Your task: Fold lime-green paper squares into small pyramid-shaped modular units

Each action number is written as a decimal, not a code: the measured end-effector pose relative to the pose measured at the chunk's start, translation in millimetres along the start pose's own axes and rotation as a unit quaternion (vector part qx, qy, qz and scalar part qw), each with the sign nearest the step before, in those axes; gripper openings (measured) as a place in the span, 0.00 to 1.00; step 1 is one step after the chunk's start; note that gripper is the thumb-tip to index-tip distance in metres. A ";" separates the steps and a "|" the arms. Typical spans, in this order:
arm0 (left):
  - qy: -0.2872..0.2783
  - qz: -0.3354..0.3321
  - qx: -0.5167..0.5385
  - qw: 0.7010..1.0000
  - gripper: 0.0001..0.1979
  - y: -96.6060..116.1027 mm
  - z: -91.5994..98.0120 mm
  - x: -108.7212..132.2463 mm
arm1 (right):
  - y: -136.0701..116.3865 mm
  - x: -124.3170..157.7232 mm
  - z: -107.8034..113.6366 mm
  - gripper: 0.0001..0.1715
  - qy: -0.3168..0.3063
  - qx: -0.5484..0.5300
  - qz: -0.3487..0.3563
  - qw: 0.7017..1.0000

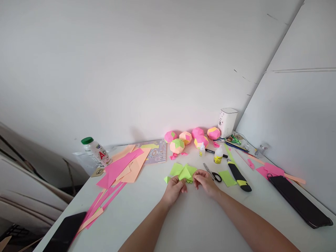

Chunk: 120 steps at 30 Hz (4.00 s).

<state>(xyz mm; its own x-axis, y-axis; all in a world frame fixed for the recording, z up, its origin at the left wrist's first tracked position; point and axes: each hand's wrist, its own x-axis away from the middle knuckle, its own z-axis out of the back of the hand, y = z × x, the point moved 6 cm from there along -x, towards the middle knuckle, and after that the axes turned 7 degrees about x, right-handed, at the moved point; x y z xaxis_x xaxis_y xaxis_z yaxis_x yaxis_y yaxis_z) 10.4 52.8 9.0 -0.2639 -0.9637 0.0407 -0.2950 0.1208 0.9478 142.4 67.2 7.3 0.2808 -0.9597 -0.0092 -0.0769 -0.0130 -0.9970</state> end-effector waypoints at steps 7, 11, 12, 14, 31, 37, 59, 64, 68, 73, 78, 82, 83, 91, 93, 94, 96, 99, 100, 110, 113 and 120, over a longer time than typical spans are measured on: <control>-0.027 0.001 -0.017 0.999 0.12 -2.7 -3.4 0.8 | -0.6 4.9 -14.3 0.12 -0.070 0.088 0.021 0.993; -0.041 0.007 -0.034 0.999 0.11 -2.8 -8.1 2.6 | 2.3 4.4 -14.8 0.14 -0.074 0.097 0.024 0.992; -0.036 0.009 -0.034 0.999 0.10 -3.0 -7.8 2.6 | 2.7 3.8 -13.9 0.14 -0.071 0.090 0.025 0.993; -0.016 0.015 -0.026 0.999 0.10 -4.2 -5.2 1.9 | 3.0 2.6 -11.7 0.14 -0.061 0.074 0.027 0.995; 0.062 -0.018 0.066 0.996 0.20 1.3 2.2 0.4 | 1.2 3.2 -9.5 0.13 -0.034 0.086 0.016 0.996; 0.077 -0.028 0.086 0.993 0.22 0.4 4.4 -0.7 | -3.6 3.2 -6.9 0.12 -0.008 0.089 0.008 0.996; 0.037 0.002 0.016 0.999 0.21 -3.5 1.0 -1.1 | -1.9 0.9 -4.1 0.10 0.010 0.145 0.110 0.983; 0.022 -0.006 -0.045 0.999 0.18 -5.8 -0.3 -0.6 | -6.3 0.9 -4.4 0.15 0.016 0.144 0.078 0.986; 0.058 -0.015 -0.034 0.998 0.18 -5.6 2.7 -0.3 | -6.2 2.7 -5.6 0.17 0.009 0.145 0.048 0.988; 0.052 -0.019 -0.007 0.998 0.17 -3.9 0.7 -0.4 | -1.2 2.5 -3.1 0.17 0.020 0.146 0.032 0.989; 0.034 0.000 0.011 0.999 0.18 -2.8 -0.5 1.4 | 1.3 0.6 -2.9 0.17 0.021 0.154 0.048 0.987; 0.025 0.005 0.020 0.999 0.18 -3.4 0.1 1.6 | 3.9 0.3 -3.7 0.18 0.016 0.149 0.037 0.988; 0.022 0.002 0.018 1.000 0.18 -3.3 -0.2 1.5 | 3.9 0.4 -3.9 0.18 0.014 0.148 0.036 0.988; 0.048 -0.017 0.026 0.998 0.18 -0.4 1.0 1.7 | 3.0 0.5 -3.7 0.16 0.006 0.157 0.036 0.987; 0.048 -0.026 0.033 0.998 0.17 0.8 2.1 1.8 | 3.1 0.4 -4.0 0.16 0.001 0.161 0.034 0.986; 0.045 -0.029 0.037 0.998 0.17 1.2 2.5 1.8 | 3.2 0.4 -4.3 0.16 -0.002 0.161 0.034 0.986; 0.034 -0.030 0.043 0.998 0.17 1.7 3.1 1.8 | 3.2 0.5 -5.1 0.16 -0.011 0.158 0.034 0.987; 0.016 -0.024 0.050 0.998 0.19 1.7 3.3 2.3 | 2.4 0.7 -5.8 0.16 -0.019 0.154 0.043 0.987; 0.011 -0.021 0.050 0.998 0.19 1.8 3.1 2.4 | 1.9 0.7 -6.0 0.16 -0.021 0.153 0.047 0.987; -0.003 -0.011 0.008 1.000 0.18 -2.2 4.0 1.0 | -3.9 0.3 -4.7 0.14 -0.013 0.151 0.065 0.986; -0.007 -0.018 -0.022 1.000 0.17 -2.3 4.0 0.7 | -4.5 0.7 -3.4 0.14 -0.002 0.152 0.063 0.986; -0.015 -0.026 -0.055 0.998 0.18 -1.1 1.2 0.2 | -4.1 0.8 -0.9 0.14 0.022 0.125 0.061 0.990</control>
<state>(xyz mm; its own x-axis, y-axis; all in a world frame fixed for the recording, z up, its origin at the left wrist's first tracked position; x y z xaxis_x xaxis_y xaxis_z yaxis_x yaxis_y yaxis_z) 9.6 52.8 7.6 -0.2782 -0.9604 -0.0174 -0.2060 0.0420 0.9776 142.1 66.2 11.5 0.2411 -0.9614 -0.1327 0.1325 0.1681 -0.9768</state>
